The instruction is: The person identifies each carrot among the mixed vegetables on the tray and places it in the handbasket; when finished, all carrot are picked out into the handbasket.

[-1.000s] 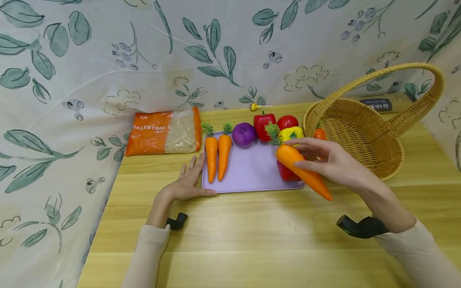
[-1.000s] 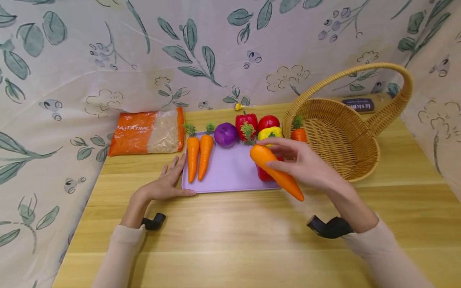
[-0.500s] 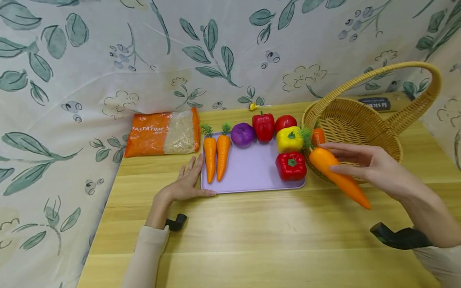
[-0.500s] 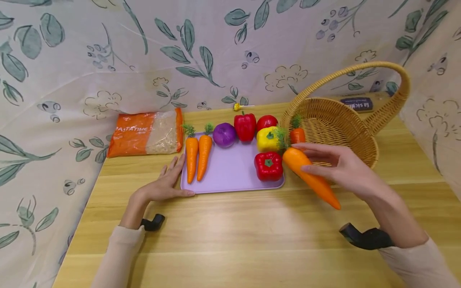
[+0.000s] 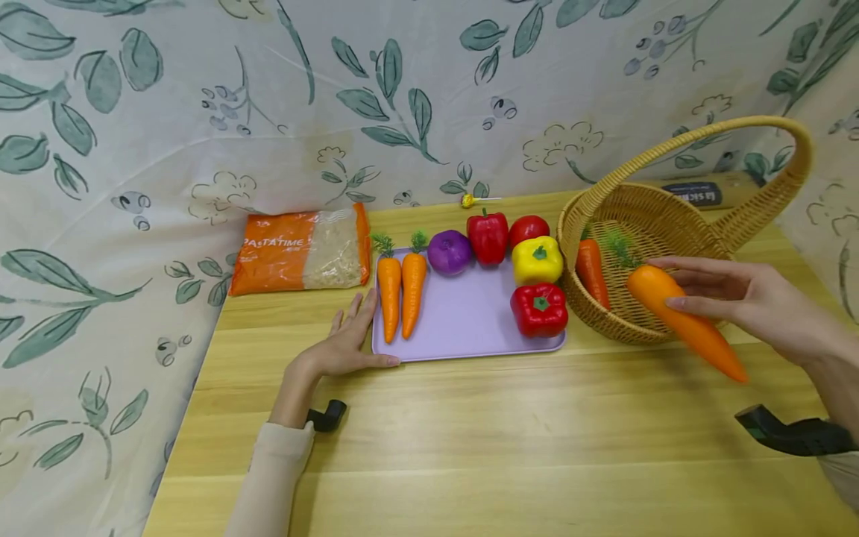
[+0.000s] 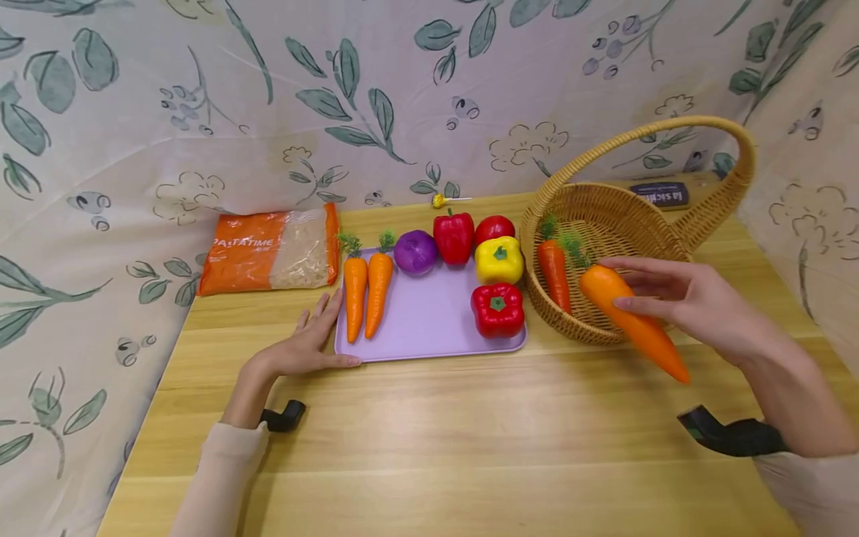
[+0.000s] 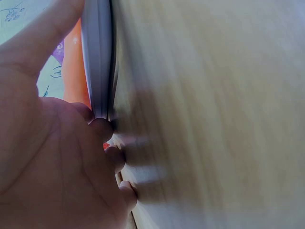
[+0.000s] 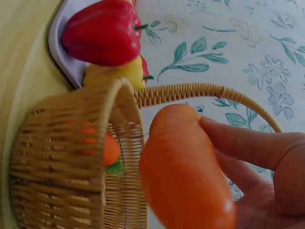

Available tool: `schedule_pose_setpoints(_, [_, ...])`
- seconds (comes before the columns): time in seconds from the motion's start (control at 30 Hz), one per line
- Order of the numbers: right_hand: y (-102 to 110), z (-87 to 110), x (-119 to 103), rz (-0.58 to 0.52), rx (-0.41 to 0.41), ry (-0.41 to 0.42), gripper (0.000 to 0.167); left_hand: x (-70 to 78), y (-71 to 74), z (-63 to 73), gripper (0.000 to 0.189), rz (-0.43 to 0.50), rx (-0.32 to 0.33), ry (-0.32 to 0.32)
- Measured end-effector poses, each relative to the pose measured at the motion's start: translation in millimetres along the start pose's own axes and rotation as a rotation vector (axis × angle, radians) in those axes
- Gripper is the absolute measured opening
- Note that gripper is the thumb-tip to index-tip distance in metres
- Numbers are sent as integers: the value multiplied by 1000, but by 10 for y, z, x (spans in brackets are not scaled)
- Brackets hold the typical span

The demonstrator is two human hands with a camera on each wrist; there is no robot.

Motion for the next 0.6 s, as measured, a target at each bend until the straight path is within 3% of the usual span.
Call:
schedule_pose_setpoints(0.17, [182, -134, 11, 9, 19, -41, 61, -5, 2, 1, 127, 0, 5, -3])
schedule_pose_setpoints(0.37, [364, -435, -28, 5, 37, -73, 64, -11, 5, 7, 127, 6, 7, -6])
schedule_pose_setpoints(0.6, [462, -726, -153, -50, 34, -134, 69, -13, 1, -3, 126, 5, 3, -9])
Point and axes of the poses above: each hand's wrist, its own z-axis away from the middle knuckle, its own y-axis out of the back of the hand, x = y × z, the point moved 7 cm from there along -z, towards the middle knuckle, and after that the axes turned 3 degrees about -y, right-handed, at the moved point
